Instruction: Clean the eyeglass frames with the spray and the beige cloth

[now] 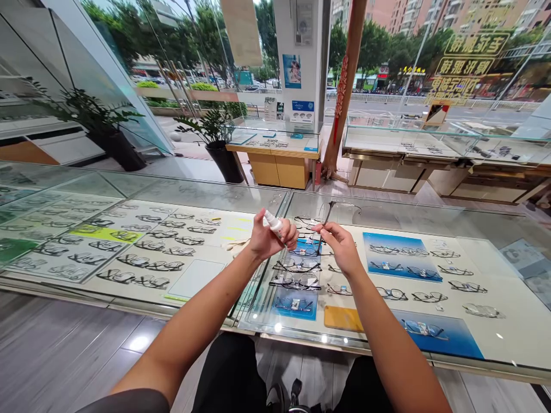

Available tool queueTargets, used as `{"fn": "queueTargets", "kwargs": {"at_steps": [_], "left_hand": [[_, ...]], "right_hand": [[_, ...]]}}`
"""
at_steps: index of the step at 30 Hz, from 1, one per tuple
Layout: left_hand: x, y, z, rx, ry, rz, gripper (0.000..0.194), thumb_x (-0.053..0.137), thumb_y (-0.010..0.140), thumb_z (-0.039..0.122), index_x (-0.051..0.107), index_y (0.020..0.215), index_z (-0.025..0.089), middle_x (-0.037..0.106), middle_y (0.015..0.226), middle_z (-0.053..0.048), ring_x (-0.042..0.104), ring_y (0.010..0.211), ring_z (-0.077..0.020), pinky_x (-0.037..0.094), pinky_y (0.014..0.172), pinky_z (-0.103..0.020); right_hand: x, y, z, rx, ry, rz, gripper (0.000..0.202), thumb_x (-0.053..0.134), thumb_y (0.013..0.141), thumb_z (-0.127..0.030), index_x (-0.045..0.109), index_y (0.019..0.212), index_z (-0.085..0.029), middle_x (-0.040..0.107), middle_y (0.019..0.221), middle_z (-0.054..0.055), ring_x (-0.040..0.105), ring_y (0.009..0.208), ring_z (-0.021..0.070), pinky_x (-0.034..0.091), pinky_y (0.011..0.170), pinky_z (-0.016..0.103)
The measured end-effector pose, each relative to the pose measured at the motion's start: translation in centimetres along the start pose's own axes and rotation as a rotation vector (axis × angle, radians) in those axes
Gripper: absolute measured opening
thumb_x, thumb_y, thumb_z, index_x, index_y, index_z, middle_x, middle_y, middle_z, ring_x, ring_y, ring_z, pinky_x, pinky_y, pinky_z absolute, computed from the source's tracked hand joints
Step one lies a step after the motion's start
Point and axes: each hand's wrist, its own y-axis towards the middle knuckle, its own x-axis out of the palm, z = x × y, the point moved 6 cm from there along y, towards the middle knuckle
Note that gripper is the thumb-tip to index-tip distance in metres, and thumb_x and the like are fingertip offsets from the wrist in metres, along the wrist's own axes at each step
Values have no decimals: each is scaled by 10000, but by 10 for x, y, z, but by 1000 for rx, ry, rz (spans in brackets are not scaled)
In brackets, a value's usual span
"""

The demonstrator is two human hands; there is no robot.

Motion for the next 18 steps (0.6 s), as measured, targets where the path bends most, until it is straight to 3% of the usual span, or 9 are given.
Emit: {"fn": "queueTargets", "kwargs": {"at_steps": [3,6,12,18], "left_hand": [[-8,2,2,175,337,144,708,482,875,879,572,648,214,498,654,-27,479,632,-185,403,643,-375],[-9,1,1,246,600,245,650,541,889,813,583,683,199,552,701,-23,489,681,-179,389,699,-356],[-7,-1,-7,204,703,272,631,512,884,809,522,699,206,508,681,6,450,686,-170,353,695,-327],[-8,0,-6,208,703,272,615,519,884,794,502,693,209,483,670,14,427,678,-164,338,687,-320]], "right_hand": [[7,-1,-1,21,31,-35,245,724,963,-510,781,959,-272,826,1131,59,711,1149,279,530,1073,452],[18,-5,0,53,27,-120,283,714,968,-544,769,941,-268,824,1108,54,718,1136,281,519,1077,452],[36,-13,3,52,-42,-236,358,673,987,-599,773,943,-259,804,1063,53,720,1088,282,514,1056,448],[37,-14,3,32,-46,-246,360,659,999,-592,768,928,-257,798,1054,56,719,1085,282,513,1054,445]]}}
